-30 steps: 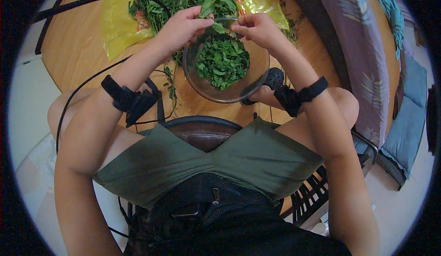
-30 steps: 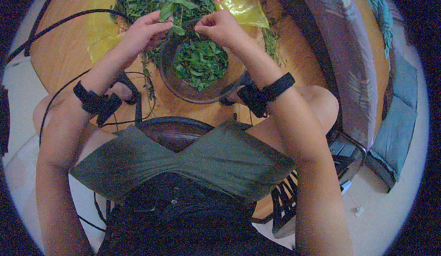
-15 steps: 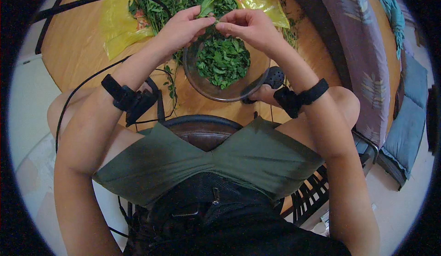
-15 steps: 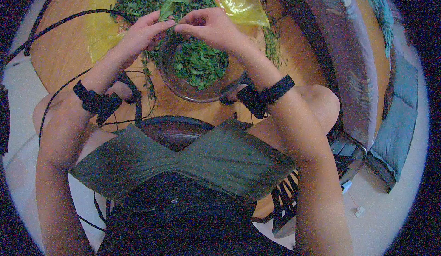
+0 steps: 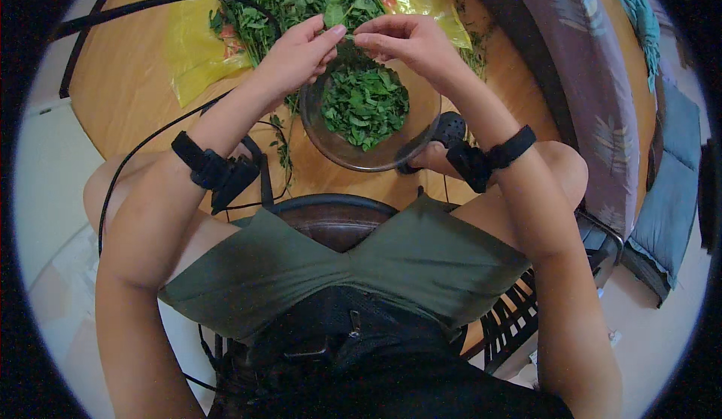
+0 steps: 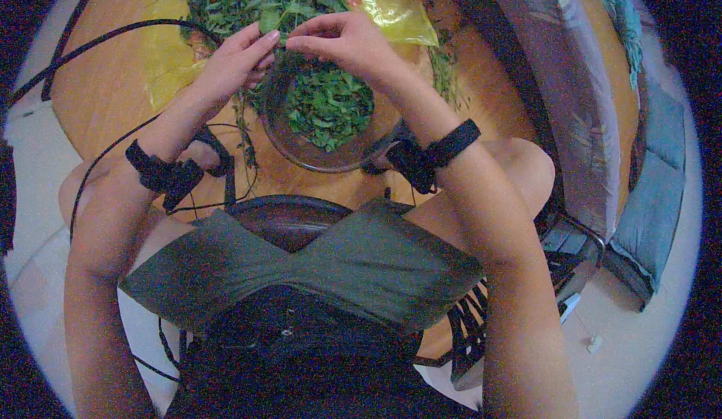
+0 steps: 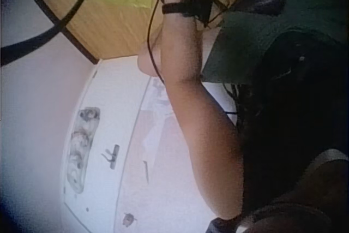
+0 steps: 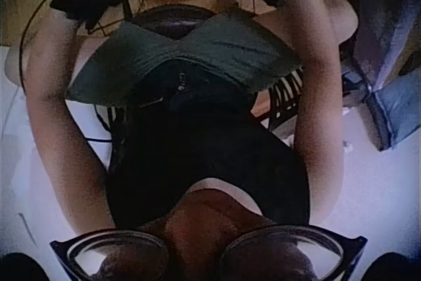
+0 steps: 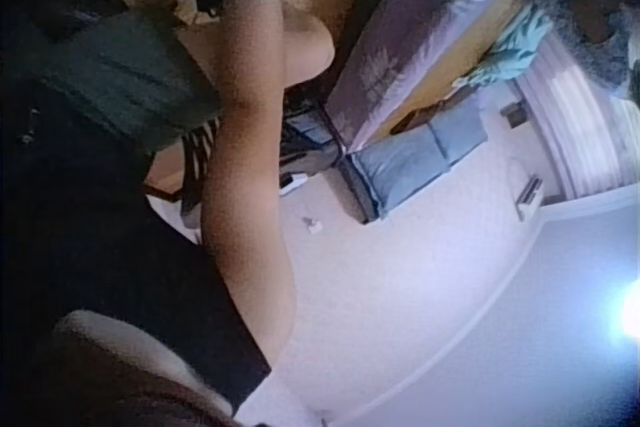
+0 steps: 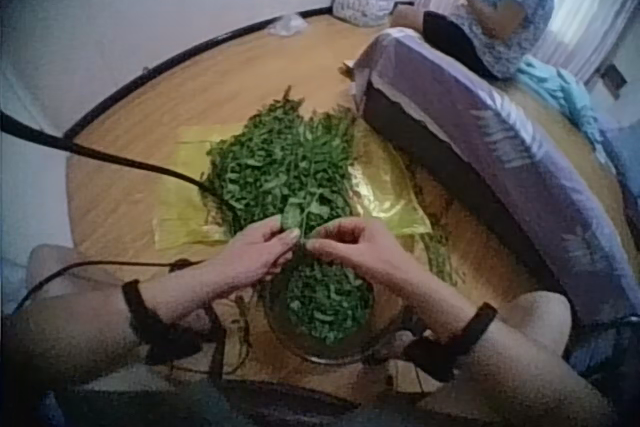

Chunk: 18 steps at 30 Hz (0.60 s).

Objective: Picking green leaves from branches into a glass bowl while sitting on a chair.

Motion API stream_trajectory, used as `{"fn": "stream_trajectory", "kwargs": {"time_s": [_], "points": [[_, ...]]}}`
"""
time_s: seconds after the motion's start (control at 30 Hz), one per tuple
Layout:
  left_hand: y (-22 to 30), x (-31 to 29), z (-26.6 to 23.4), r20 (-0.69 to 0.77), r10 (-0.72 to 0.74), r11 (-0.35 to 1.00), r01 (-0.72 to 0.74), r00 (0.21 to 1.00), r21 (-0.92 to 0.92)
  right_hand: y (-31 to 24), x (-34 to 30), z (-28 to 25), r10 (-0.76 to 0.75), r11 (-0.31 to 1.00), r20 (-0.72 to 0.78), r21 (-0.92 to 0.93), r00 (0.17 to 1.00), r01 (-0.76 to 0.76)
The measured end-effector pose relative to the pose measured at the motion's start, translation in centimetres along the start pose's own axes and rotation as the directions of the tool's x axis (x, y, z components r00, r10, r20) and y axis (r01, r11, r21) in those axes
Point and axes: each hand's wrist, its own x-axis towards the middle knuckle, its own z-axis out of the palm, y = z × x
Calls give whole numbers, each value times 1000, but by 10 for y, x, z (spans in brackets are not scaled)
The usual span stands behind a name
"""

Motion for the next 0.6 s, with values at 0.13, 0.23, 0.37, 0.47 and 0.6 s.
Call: {"fn": "stream_trajectory", "kwargs": {"time_s": [0.13, 0.23, 0.37, 0.47, 0.6], "points": [[-5, 2, -3, 42, 26, 999, -24, 999, -45, 7, 1, 1, -9, 1000, 44, 17, 999, 9], [4, -2, -1, 22, -8, 999, 9, 1000, -53, 11, 5, -1, 4, 997, 24, -81, 1000, -2], [-4, 0, -3, 34, 28, 999, -27, 999, -40, 8, 4, 5, 45, 999, 46, -25, 998, -44], [-4, 3, 1, -33, 101, 995, -100, 994, 15, 19, 6, 4, -3, 1000, -10, 4, 1000, 3], [-12, 6, 2, -82, 254, 938, -225, 964, 262, 22, 11, -2, -168, 895, 62, -410, 984, 179]]}}
